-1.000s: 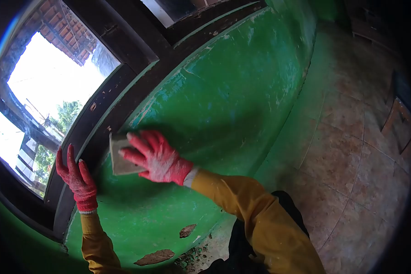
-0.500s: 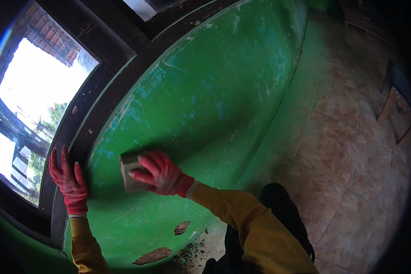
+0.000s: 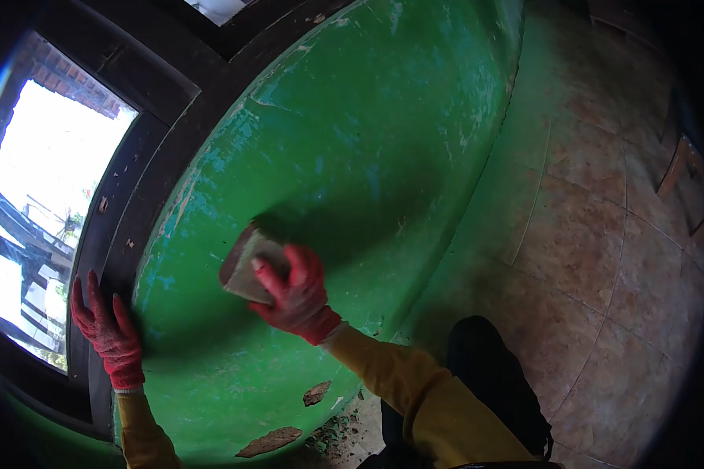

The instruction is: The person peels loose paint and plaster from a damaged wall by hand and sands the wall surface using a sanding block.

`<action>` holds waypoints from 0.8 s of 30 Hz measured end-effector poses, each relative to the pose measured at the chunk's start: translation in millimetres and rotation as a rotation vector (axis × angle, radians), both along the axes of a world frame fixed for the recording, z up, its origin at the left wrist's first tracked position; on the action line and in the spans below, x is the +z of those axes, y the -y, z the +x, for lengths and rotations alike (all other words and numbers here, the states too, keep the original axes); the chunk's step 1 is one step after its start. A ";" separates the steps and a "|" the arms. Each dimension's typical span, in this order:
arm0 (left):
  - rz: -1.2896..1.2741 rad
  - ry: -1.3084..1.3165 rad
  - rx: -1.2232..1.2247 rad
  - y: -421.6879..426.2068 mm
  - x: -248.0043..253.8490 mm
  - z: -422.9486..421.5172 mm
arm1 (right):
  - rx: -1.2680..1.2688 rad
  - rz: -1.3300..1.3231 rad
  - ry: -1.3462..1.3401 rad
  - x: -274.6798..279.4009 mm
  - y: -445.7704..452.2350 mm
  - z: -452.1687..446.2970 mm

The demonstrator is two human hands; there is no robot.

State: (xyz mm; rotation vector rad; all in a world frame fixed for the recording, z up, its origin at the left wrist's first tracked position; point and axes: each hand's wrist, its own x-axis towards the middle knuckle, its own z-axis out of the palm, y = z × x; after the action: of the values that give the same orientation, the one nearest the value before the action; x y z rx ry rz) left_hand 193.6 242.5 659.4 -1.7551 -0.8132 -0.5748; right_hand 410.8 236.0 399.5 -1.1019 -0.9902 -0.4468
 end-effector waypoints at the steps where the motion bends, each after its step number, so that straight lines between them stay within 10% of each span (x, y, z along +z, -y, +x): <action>1: -0.012 0.016 0.002 0.7 -0.8 -0.9 | -0.070 -0.068 -0.140 -26.6 -2.5 8.8; 6: -0.034 0.022 0.005 -0.7 -2.9 0.0 | 0.080 -0.229 -1.440 -148.6 -6.8 62.7; 15: -0.055 0.021 -0.014 -5.4 -0.6 -6.9 | -0.038 -0.039 -0.088 7.0 -1.7 14.1; 19: -0.068 0.039 -0.007 -6.2 -1.4 -8.0 | -0.152 -0.287 -0.761 -144.3 -23.2 34.5; 22: -0.074 0.055 0.001 -1.0 -1.7 -6.3 | 0.064 -0.240 -1.524 -154.6 -18.1 56.7; 24: -0.060 0.069 -0.003 -3.1 -1.7 -4.6 | -0.095 -0.326 -1.102 -122.2 -37.9 43.6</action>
State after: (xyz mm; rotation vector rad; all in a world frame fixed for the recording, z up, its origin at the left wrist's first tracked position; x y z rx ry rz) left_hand 188.9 245.6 657.6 -1.7997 -0.8842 -0.6209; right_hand 454.3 274.0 277.3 -1.4276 -0.0237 0.2775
